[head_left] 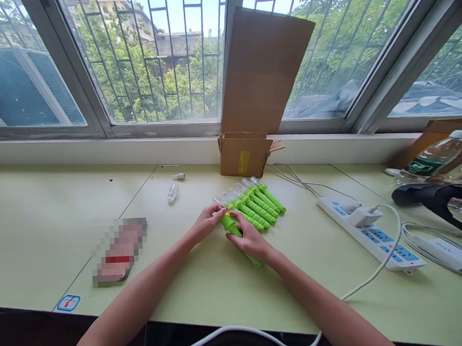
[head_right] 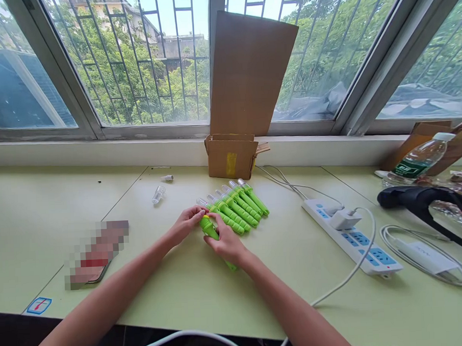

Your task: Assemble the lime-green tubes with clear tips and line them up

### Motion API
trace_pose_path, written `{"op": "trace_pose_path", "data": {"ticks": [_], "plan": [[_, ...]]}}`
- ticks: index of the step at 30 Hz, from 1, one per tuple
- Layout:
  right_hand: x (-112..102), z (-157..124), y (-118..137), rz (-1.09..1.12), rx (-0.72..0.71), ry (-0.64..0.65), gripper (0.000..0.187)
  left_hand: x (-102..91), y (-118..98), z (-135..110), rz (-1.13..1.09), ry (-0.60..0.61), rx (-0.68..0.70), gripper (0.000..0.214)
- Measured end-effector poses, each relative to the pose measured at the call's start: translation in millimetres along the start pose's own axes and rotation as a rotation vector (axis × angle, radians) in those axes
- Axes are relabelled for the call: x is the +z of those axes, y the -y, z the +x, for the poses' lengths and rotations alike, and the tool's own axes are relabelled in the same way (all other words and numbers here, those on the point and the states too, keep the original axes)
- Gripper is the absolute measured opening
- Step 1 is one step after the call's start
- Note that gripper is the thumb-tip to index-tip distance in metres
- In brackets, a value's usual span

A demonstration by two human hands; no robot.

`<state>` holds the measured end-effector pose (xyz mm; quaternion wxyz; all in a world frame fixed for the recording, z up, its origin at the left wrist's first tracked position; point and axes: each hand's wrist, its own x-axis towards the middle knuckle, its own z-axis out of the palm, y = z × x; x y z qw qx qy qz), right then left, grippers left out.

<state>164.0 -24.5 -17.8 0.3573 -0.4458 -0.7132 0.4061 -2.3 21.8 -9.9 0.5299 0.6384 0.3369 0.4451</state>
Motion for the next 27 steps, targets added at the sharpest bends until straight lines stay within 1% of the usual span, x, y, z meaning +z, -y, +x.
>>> {"op": "trace_pose_path", "data": {"ticks": [2,6,9,15,19,27], "plan": [[0,0,0,0.007,0.005,0.010,0.052,-0.1,-3,-1,-0.029,0.015,-0.012,0.034],[1,-1,2,0.026,-0.003,-0.015,0.049,-1.1,-8,-3,-0.106,0.099,-0.019,0.034],[1,-1,5,0.070,0.010,-0.039,0.050,-2.2,-9,-3,-0.125,0.114,-0.024,0.035],[-1,0,7,0.103,0.079,-0.038,0.048,-2.3,-7,-3,-0.111,0.097,-0.024,0.035],[-1,0,9,0.090,0.081,-0.060,0.045,-1.5,-8,-2,-0.066,0.053,-0.001,0.034],[0,-1,10,0.134,0.093,-0.089,0.045,-2.3,-8,0,0.027,0.045,0.077,0.033]]}}
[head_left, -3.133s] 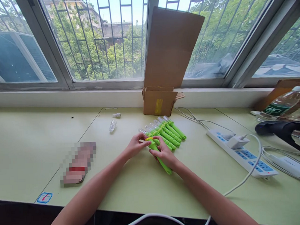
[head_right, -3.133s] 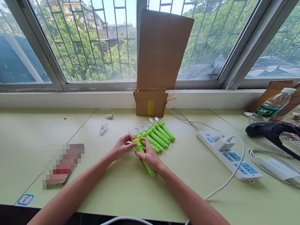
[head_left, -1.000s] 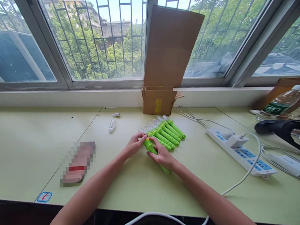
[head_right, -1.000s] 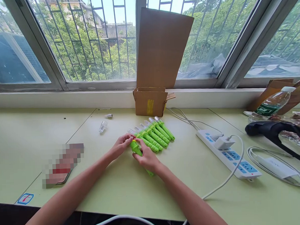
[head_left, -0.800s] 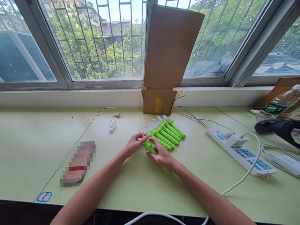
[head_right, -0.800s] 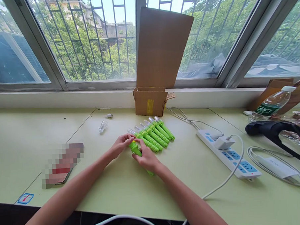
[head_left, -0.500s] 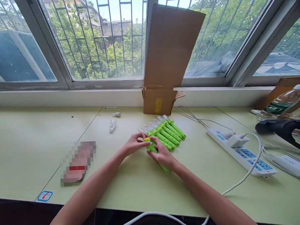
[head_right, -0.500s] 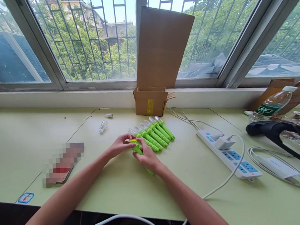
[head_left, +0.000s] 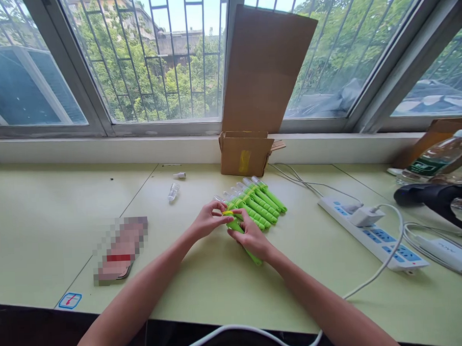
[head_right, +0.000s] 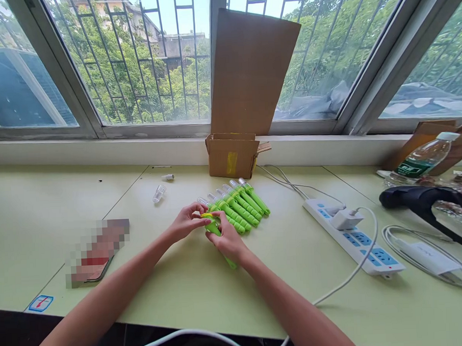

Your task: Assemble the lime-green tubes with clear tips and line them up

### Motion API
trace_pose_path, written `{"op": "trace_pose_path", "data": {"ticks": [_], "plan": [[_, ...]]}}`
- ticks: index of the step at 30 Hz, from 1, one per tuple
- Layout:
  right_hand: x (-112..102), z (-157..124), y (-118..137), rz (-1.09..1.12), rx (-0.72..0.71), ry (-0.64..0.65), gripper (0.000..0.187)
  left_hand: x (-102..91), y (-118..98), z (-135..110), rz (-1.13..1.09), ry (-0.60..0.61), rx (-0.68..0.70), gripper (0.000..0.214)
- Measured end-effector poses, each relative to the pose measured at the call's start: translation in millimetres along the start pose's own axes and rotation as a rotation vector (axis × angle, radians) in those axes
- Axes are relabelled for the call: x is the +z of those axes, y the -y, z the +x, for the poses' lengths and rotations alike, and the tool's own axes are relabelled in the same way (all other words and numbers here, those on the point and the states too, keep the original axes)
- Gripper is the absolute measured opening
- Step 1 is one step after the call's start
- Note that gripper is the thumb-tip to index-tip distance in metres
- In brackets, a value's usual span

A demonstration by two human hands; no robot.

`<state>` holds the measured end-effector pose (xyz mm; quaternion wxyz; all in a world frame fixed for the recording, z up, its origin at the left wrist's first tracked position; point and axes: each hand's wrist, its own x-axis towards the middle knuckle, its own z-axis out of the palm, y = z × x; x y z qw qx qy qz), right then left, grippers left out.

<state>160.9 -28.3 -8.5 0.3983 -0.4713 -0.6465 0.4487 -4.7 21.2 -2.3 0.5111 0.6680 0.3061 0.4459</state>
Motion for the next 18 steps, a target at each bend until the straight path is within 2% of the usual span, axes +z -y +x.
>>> {"op": "trace_pose_path", "data": {"ticks": [5,13,18], "plan": [[0.3,0.5,-1.0,0.078,0.049,0.015,0.045,-0.1,1.3,1.1,0.106,-0.030,0.045,0.031],[0.4,1.7,-2.2,0.184,0.064,0.014,0.044,1.6,-1.7,2.2,0.271,-0.085,0.214,0.025],[0.1,2.7,-0.6,0.214,0.065,0.016,0.043,2.7,-1.6,1.4,0.306,-0.116,0.245,0.025]]}}
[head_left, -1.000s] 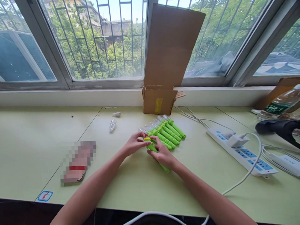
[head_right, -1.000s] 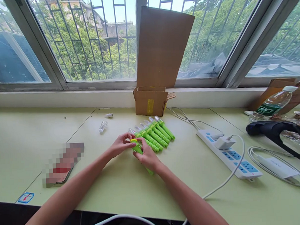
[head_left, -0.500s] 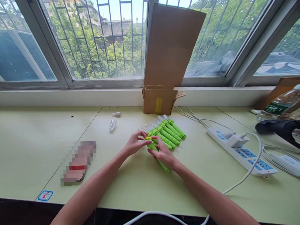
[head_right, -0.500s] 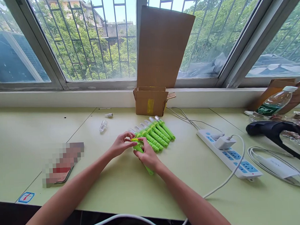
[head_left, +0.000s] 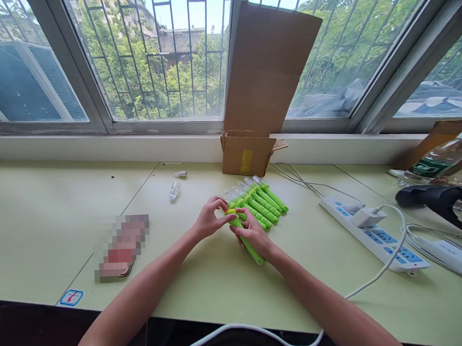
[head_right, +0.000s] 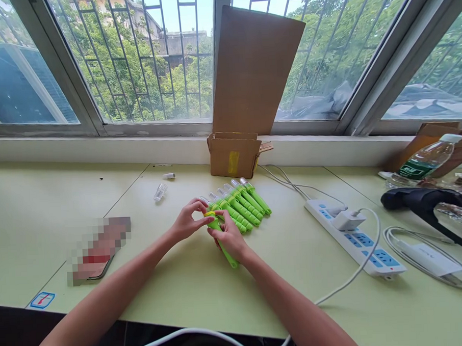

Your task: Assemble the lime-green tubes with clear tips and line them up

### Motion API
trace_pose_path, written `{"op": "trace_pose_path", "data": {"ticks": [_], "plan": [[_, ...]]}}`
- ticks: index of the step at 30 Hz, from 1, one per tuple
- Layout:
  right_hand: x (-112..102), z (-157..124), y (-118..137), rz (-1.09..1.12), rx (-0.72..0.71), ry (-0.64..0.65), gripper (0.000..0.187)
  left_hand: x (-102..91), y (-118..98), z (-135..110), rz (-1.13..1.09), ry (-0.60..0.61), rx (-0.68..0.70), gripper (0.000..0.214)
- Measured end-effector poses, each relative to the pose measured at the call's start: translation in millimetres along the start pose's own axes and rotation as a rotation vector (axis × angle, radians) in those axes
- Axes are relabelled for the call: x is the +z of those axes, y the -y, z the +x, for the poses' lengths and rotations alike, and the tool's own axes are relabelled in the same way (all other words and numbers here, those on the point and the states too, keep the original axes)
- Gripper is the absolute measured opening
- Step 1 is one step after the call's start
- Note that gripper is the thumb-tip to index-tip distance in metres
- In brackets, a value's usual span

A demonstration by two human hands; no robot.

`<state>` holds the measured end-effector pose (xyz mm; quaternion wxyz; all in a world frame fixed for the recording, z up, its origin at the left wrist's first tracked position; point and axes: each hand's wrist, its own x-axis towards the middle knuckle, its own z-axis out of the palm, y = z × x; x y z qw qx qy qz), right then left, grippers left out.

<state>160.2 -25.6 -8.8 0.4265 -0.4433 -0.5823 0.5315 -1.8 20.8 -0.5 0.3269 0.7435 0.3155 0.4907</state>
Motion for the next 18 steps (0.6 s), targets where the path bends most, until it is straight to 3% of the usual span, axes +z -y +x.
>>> {"op": "trace_pose_path", "data": {"ticks": [7,18], "plan": [[-2,3,-2,-0.055,0.003,-0.012,0.045,9.6,3,-4,-0.056,-0.070,-0.048,0.026],[2,-1,-4,0.038,-0.027,-0.036,0.046,5.5,1,-3,0.070,-0.005,-0.025,0.025]]}}
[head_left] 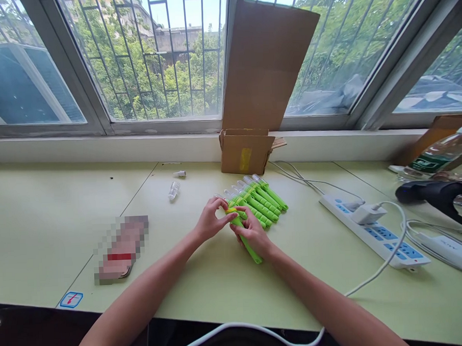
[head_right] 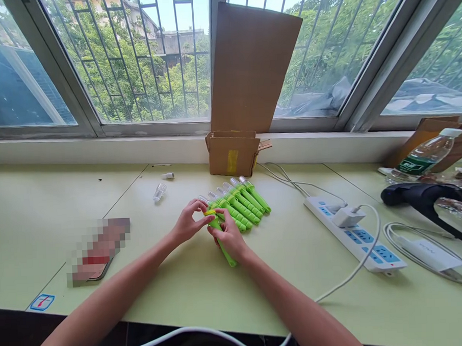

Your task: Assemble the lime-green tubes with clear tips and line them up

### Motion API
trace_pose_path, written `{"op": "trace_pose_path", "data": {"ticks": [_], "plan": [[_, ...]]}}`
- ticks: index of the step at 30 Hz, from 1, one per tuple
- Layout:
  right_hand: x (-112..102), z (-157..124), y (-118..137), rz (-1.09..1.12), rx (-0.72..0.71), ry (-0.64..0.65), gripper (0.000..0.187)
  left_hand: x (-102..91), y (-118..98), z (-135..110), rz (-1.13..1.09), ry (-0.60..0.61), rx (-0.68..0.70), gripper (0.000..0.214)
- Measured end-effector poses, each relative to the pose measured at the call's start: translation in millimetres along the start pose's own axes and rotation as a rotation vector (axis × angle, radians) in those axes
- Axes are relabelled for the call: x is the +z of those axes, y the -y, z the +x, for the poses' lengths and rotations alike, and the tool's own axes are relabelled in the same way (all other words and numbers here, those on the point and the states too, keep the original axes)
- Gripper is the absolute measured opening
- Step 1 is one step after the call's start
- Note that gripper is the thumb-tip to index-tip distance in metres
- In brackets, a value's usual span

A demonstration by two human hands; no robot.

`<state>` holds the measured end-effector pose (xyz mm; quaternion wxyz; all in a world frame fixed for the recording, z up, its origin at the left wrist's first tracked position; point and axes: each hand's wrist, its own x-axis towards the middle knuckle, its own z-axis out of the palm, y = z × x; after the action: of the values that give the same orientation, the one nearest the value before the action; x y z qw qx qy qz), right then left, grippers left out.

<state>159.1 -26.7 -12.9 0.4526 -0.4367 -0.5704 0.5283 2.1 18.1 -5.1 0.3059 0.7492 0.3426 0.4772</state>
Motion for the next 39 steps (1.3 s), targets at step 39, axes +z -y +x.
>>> {"op": "trace_pose_path", "data": {"ticks": [39], "plan": [[8.3,-3.9,-3.9,0.139,-0.102,-0.081,0.046,-7.0,8.4,4.6,-0.001,0.063,0.004,0.039]]}}
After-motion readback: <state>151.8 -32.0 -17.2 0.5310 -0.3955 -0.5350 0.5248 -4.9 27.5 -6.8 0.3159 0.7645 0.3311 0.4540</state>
